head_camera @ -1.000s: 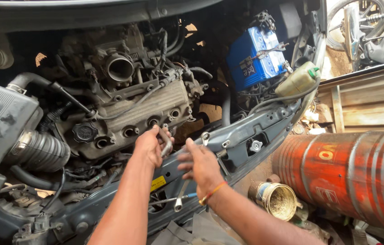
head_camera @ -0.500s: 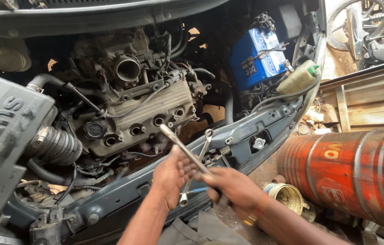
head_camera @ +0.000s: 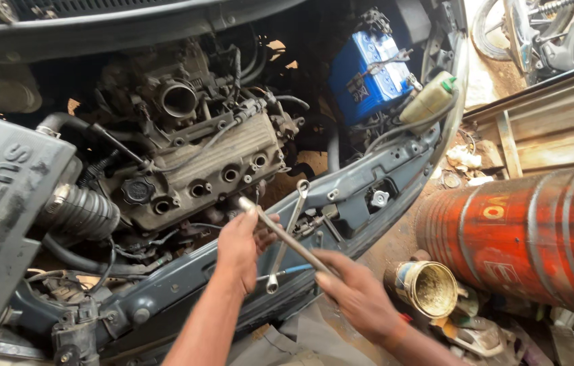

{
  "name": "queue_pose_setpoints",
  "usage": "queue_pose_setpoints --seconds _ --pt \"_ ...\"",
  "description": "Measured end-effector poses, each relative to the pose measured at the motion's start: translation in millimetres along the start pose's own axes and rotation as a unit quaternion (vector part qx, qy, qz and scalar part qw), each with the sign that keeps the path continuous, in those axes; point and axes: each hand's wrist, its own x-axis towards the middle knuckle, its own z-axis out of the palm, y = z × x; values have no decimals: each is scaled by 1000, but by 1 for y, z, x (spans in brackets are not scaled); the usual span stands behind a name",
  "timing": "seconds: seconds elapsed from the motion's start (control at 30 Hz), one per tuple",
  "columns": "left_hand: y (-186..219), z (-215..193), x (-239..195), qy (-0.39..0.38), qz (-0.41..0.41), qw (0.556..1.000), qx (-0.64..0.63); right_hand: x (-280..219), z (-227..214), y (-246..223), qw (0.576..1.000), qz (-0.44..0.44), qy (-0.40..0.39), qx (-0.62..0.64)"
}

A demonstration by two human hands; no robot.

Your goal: The person uses a wrench and socket to remove spark plugs from a car engine. They unscrew each plug, remove it, and place it on the car's frame before moving to the next one.

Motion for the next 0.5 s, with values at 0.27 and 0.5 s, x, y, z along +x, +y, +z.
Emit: queue_pose_setpoints --seconds 0.27,0.5 --pt "-4 -13 74 -7 -27 996 87 91 48 -39 949 -120 90 -276" --pt "-2 -15 89 12 -65 996 56 101 55 -52 932 -44 71 -354"
